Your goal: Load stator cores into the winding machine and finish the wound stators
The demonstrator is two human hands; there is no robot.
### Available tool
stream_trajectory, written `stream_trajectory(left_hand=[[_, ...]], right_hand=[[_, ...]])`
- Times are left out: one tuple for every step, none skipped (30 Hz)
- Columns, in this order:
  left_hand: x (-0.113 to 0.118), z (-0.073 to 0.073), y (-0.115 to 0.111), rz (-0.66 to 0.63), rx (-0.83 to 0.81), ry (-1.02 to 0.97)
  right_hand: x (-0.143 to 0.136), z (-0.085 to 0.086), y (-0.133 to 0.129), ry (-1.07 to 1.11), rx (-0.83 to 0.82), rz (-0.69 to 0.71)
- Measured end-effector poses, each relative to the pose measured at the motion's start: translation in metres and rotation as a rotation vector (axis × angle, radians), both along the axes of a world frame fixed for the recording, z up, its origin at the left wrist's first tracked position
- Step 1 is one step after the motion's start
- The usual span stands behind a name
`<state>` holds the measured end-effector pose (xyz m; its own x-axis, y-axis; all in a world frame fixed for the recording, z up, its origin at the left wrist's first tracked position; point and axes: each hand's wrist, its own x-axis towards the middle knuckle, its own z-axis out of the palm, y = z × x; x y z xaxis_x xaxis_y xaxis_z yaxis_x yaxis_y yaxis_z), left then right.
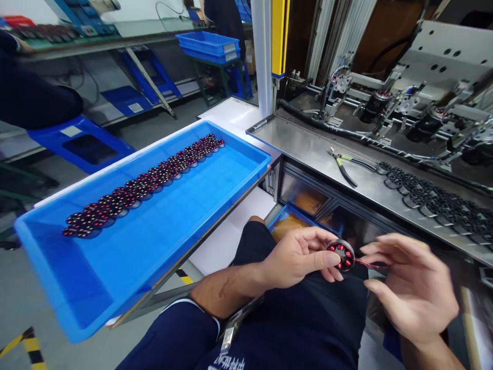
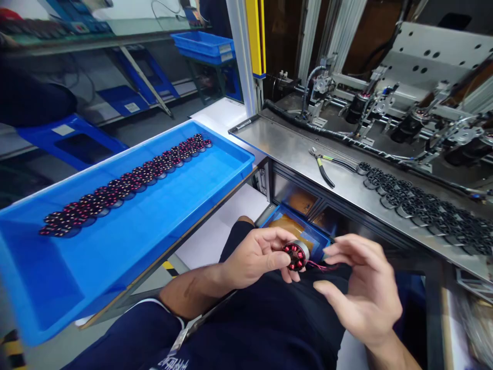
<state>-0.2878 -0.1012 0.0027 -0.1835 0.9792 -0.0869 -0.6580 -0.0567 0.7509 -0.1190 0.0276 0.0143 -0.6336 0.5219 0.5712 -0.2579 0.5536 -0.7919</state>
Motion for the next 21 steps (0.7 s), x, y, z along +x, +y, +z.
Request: stream_trajectory(left_hand=[[0.000,-0.001,0.000,-0.004,0.000,-0.001],[0.001,-0.001,0.001,-0.007,0.003,-0.003],[0.001,-0.001,0.001,-0.012,0.004,-0.004],[0.002,-0.001,0.001,-0.015,0.004,-0.005],[0.002,-0.001,0.002,-0.019,0.003,-0.006],[0.003,0.000,0.001,-0.022,0.001,-0.007],[0.003,0.000,0.001,-0.022,-0.005,-0.008],[0.003,0.001,0.001,-0.018,-0.008,-0.010],[0.002,0.001,0.001,-0.015,-0.013,-0.010],[0.002,0.001,0.001,-0.009,-0.014,-0.011],[0.002,0.001,0.001,-0.002,-0.013,-0.011],[0.002,0.000,0.001,0.008,-0.008,-0.015],[0.002,-0.001,0.001,0.020,0.004,-0.024],[0.001,-0.002,0.000,0.036,0.021,-0.035],[0.001,-0.002,0.000,0.052,0.042,-0.044],[0.001,-0.002,0.000,0.070,0.075,-0.056],[0.000,-0.001,-0.001,0.086,0.116,-0.078],[0.000,0.000,-0.001,0.102,0.164,-0.110],[-0.001,0.000,-0.001,0.118,0.211,-0.155],[-0.002,0.000,0.000,0.132,0.246,-0.204],[-0.003,-0.001,0.001,0.138,0.263,-0.247]], right_hand=[[-0.001,0.000,0.000,-0.043,0.025,0.032],[-0.001,0.000,-0.001,-0.072,0.063,0.064],[-0.003,0.001,-0.001,-0.083,0.104,0.087],[-0.004,0.003,-0.002,-0.077,0.142,0.096],[-0.006,0.005,-0.003,-0.071,0.176,0.094],[-0.007,0.008,-0.005,-0.066,0.207,0.085],[-0.008,0.010,-0.006,-0.069,0.232,0.072],[-0.010,0.012,-0.007,-0.074,0.253,0.055],[-0.011,0.014,-0.009,-0.081,0.270,0.034],[-0.012,0.015,-0.011,-0.090,0.282,0.013],[-0.012,0.016,-0.013,-0.097,0.289,-0.007],[-0.013,0.016,-0.015,-0.102,0.297,-0.027],[-0.014,0.016,-0.018,-0.109,0.306,-0.046],[-0.015,0.017,-0.019,-0.112,0.313,-0.066],[-0.016,0.017,-0.021,-0.117,0.316,-0.083],[-0.017,0.018,-0.022,-0.122,0.317,-0.097],[-0.018,0.020,-0.023,-0.128,0.315,-0.109],[-0.019,0.023,-0.023,-0.133,0.317,-0.117],[-0.019,0.027,-0.022,-0.146,0.328,-0.112],[-0.020,0.032,-0.021,-0.157,0.353,-0.094],[-0.019,0.036,-0.019,-0.174,0.388,-0.061]])
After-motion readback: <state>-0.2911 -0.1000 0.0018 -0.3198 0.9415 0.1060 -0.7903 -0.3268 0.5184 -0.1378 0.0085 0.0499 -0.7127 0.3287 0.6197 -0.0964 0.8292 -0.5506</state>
